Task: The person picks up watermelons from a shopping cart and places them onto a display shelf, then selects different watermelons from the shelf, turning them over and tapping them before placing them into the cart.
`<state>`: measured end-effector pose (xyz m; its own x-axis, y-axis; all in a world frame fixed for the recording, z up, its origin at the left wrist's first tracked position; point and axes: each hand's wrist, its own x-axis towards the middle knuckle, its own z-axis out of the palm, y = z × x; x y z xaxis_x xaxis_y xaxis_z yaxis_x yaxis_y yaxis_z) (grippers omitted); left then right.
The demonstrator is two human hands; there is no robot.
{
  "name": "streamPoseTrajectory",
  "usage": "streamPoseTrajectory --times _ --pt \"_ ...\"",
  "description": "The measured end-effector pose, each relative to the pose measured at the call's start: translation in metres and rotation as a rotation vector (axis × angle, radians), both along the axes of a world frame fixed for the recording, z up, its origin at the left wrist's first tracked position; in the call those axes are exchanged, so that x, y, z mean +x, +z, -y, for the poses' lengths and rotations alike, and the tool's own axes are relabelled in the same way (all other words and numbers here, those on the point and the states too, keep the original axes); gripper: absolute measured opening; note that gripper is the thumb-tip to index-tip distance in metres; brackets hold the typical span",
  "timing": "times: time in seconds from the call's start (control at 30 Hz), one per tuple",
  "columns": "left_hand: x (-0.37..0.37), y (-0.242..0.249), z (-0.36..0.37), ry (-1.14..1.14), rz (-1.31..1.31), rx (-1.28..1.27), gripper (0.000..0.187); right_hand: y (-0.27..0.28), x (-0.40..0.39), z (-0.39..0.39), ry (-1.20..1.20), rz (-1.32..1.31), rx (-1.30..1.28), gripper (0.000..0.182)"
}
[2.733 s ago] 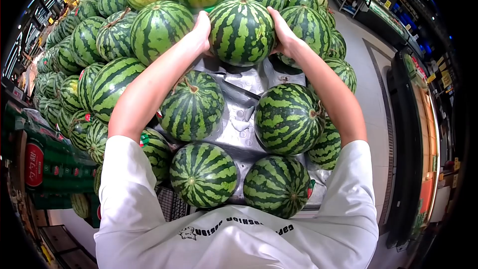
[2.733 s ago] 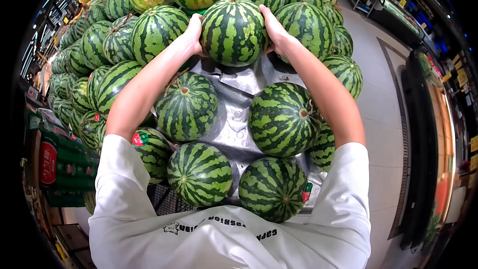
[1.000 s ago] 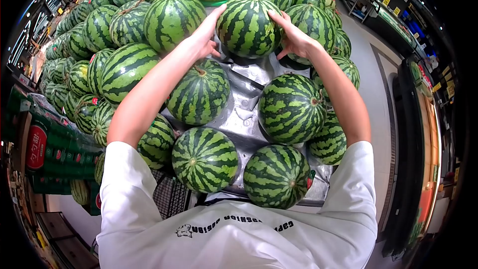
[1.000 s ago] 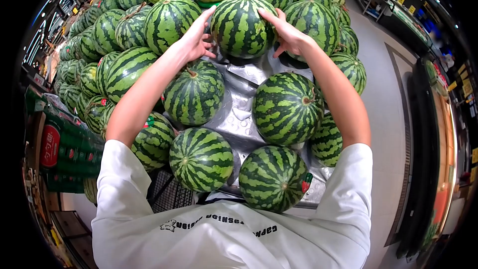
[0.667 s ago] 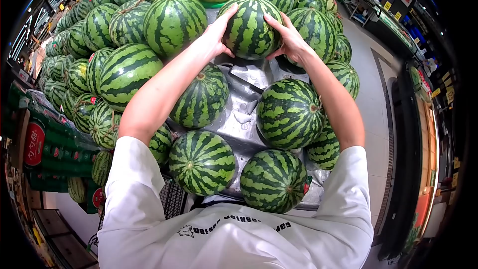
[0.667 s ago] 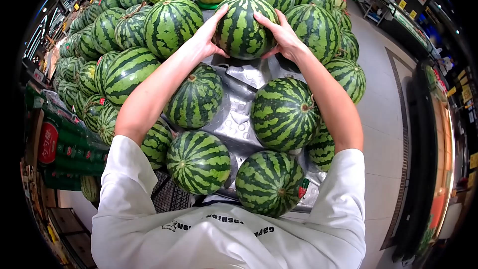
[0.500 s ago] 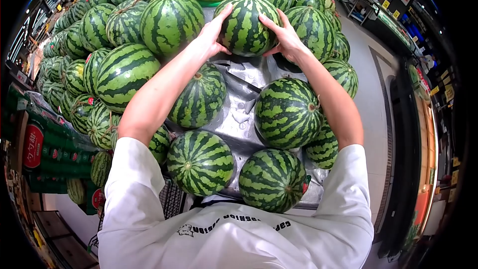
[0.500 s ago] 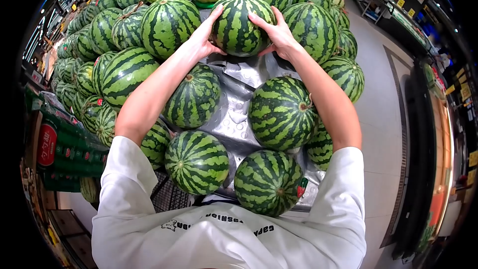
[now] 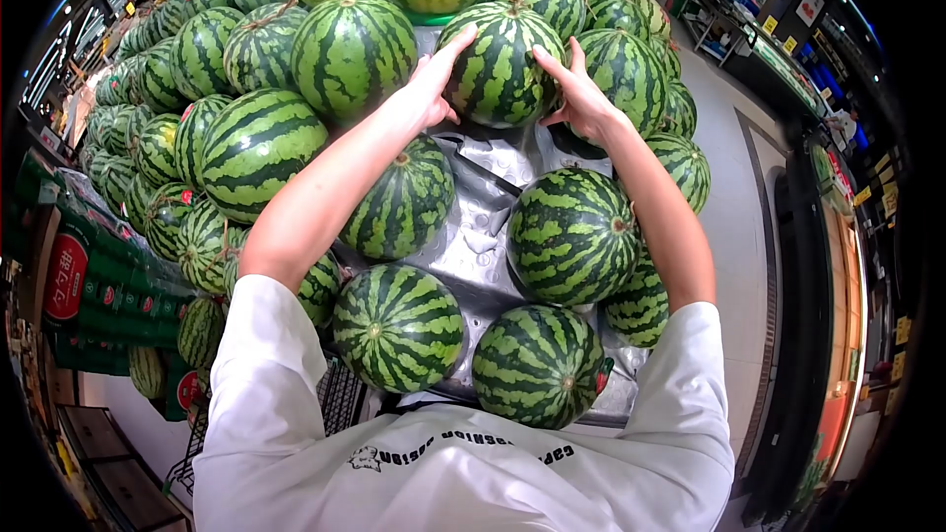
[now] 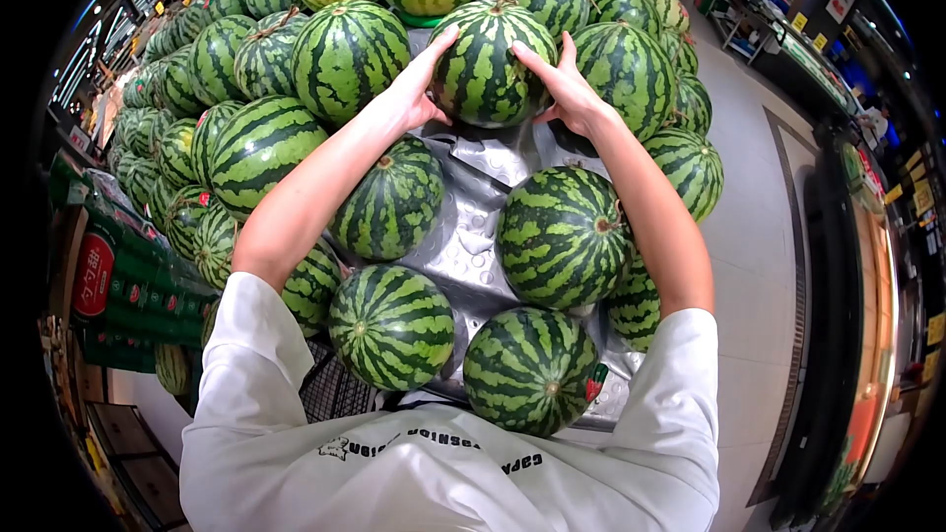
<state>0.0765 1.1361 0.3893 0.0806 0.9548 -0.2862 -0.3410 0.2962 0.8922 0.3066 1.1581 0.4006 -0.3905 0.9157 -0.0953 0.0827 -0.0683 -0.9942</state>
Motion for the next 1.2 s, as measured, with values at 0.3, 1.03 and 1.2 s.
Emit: streamPoseTrajectory --times 0.3,1.03,1.2 --pt "-0.002 -0.007 -0.003 0.088 0.033 0.005 0.105 -0.003 0.002 0.005 0.025 0.055 0.01 0.119" --pt "-0.019 0.041 0.092 0.294 -0.107 0.184 0.096 0.035 0.023 0.033 -0.191 -0.026 0.51 0.029" --pt "-0.042 0.05 0.151 0.336 -0.05 0.291 0.064 0.066 -0.009 0.079 -0.02 -0.083 0.588 0.023"
